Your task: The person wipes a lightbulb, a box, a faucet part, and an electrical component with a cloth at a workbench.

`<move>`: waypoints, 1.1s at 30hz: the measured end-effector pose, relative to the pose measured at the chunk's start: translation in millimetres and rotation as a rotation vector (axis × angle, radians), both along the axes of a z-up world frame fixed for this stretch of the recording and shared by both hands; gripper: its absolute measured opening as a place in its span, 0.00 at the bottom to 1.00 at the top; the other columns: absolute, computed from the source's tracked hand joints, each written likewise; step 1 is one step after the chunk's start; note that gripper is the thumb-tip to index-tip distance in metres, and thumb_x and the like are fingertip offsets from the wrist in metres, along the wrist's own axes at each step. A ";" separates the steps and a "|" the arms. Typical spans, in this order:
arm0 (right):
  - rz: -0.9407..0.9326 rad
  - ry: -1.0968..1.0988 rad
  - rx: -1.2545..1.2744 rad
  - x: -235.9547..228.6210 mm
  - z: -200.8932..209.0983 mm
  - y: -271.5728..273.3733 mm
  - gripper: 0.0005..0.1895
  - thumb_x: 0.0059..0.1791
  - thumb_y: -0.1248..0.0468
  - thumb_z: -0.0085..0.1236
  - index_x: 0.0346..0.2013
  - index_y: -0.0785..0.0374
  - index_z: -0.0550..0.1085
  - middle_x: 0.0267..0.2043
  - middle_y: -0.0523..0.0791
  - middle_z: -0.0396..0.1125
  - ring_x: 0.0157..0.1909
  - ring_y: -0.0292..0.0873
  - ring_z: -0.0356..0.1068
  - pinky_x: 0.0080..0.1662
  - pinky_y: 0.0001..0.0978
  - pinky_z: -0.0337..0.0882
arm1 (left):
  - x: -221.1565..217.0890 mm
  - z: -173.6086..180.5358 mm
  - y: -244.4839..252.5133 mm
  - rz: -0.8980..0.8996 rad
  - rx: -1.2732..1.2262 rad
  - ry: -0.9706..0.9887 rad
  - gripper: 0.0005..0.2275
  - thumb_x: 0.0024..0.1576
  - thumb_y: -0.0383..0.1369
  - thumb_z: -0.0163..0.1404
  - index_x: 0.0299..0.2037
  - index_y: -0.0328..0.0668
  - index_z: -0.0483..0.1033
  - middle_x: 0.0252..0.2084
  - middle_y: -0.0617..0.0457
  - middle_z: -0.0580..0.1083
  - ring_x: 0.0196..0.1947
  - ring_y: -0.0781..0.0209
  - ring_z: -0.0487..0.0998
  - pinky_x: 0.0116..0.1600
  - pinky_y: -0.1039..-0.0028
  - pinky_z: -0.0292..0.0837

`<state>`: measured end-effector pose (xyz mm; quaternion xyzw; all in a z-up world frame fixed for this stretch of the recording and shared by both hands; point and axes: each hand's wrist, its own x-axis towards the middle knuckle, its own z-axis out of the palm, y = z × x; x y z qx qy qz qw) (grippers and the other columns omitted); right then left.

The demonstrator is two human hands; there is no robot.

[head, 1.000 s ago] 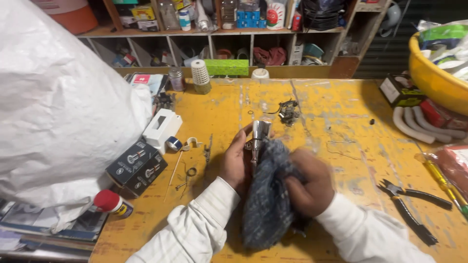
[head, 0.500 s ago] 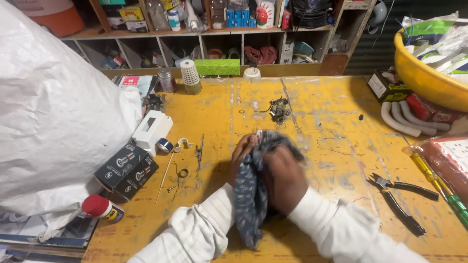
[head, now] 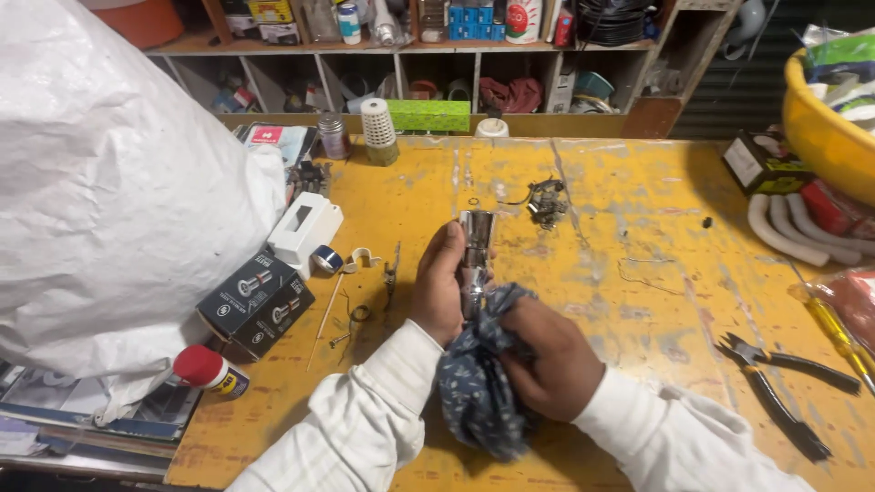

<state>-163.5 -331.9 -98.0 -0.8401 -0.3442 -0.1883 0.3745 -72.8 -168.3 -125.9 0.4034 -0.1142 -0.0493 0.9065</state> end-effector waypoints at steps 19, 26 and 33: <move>0.099 0.233 -0.070 17.5 -2.4 -13.4 0.11 0.51 0.61 0.55 0.42 0.65 0.72 0.35 0.51 0.68 0.37 0.52 0.71 0.39 0.40 0.70 | -6.2 5.8 10.3 -0.158 -0.135 0.108 0.22 0.63 0.50 0.50 0.52 0.37 0.70 0.36 0.49 0.73 0.30 0.66 0.75 0.34 0.75 0.72; -0.150 0.139 0.046 10.7 10.2 -21.6 0.07 0.48 0.66 0.57 0.39 0.64 0.75 0.27 0.49 0.70 0.28 0.47 0.72 0.33 0.36 0.68 | -9.5 5.1 6.3 -0.116 0.036 0.158 0.20 0.62 0.49 0.50 0.50 0.38 0.73 0.35 0.52 0.74 0.30 0.67 0.76 0.36 0.76 0.74; -0.156 0.588 0.541 29.0 -13.0 -24.6 0.12 0.51 0.66 0.55 0.48 0.66 0.72 0.36 0.45 0.73 0.39 0.37 0.72 0.43 0.28 0.72 | -15.6 -9.6 -7.6 -0.186 0.048 0.227 0.15 0.66 0.44 0.47 0.45 0.39 0.74 0.33 0.58 0.75 0.33 0.70 0.75 0.39 0.80 0.71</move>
